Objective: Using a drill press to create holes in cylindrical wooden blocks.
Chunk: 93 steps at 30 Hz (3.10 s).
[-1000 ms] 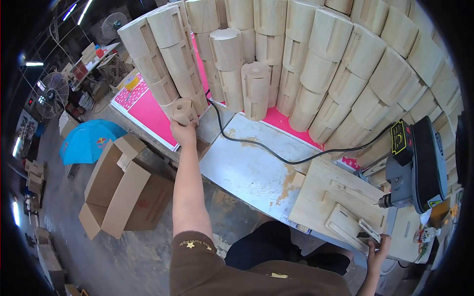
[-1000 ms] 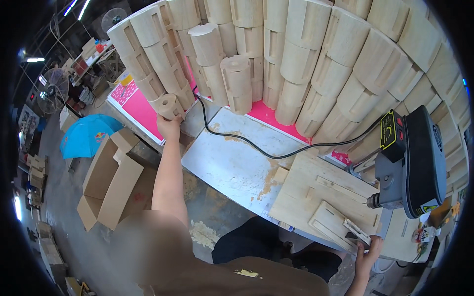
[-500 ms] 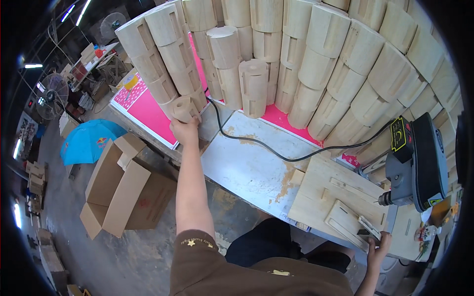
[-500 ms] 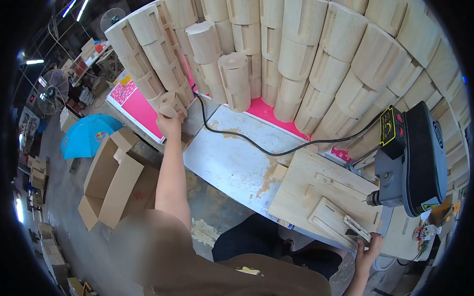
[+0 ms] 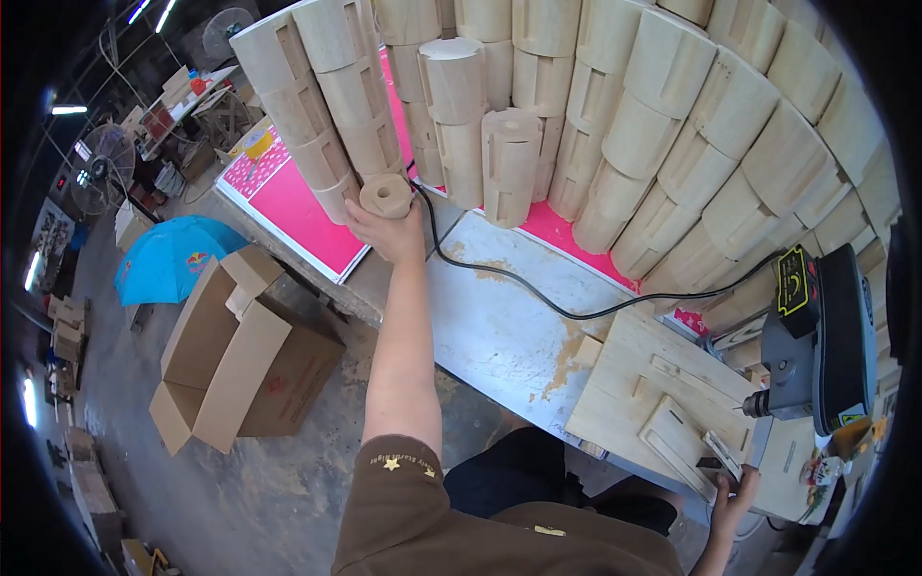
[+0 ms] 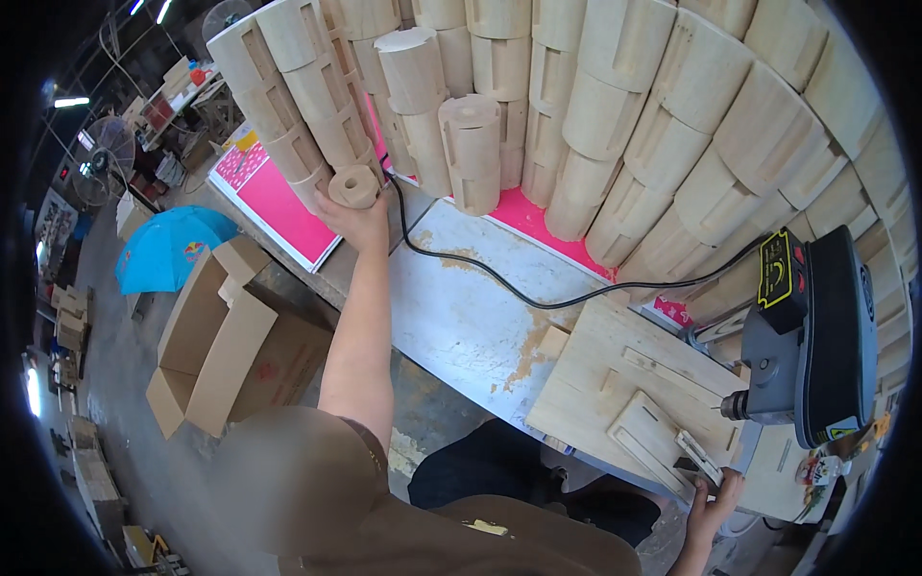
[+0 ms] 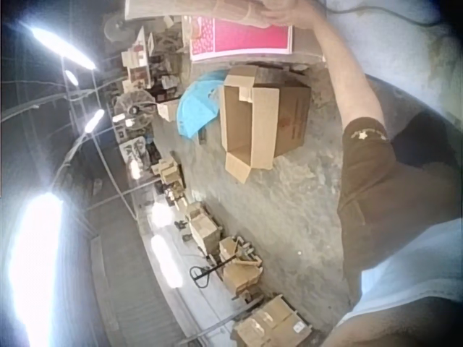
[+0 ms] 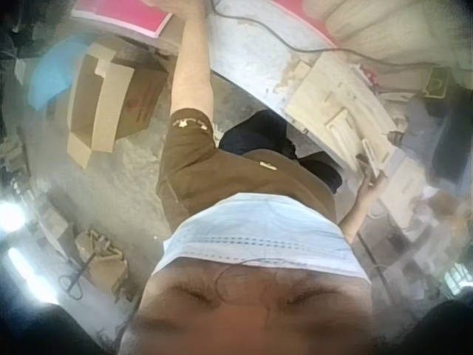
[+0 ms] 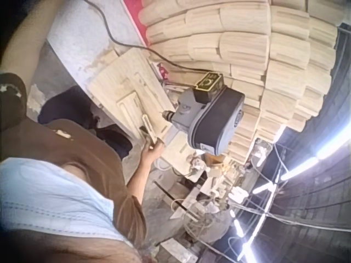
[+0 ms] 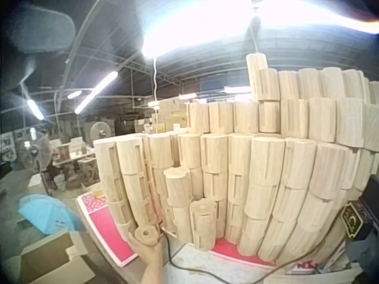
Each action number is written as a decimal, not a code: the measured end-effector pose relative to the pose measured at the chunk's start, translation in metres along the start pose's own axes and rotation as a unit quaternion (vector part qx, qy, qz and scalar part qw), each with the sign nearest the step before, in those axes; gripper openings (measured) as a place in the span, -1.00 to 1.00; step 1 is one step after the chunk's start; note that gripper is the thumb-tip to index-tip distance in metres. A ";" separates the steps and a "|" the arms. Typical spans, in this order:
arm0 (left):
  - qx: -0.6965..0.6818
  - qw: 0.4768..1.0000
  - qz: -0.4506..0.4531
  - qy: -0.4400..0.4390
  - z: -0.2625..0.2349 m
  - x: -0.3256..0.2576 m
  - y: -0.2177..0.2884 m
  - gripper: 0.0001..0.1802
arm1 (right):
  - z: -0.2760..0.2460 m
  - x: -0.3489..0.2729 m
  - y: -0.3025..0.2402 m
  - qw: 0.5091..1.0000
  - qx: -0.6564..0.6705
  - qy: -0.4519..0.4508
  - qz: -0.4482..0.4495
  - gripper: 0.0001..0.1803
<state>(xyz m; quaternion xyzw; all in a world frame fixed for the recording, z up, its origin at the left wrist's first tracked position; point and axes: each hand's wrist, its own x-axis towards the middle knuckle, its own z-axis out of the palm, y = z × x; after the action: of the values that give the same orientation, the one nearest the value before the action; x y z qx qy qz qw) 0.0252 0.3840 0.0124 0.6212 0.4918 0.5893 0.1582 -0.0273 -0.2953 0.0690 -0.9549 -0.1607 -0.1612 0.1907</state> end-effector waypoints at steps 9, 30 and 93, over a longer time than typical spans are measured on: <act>-0.107 0.992 0.010 -0.060 0.013 0.026 -0.021 0.23 | 0.003 0.001 -0.005 0.999 -0.019 0.020 -0.020 -0.58; -0.075 0.997 0.010 -0.030 0.013 0.043 -0.021 0.29 | 0.009 -0.006 0.016 0.999 -0.030 0.023 -0.015 -0.53; 0.081 0.938 0.323 -0.091 0.027 0.011 0.011 -0.28 | 0.013 -0.006 0.008 0.996 -0.060 0.064 -0.011 -0.52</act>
<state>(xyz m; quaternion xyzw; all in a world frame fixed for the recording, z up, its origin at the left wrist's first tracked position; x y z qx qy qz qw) 0.0517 0.3974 0.0205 0.8084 0.2940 0.5077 -0.0476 -0.0267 -0.2985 0.0525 -0.9505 -0.1491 -0.2332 0.1409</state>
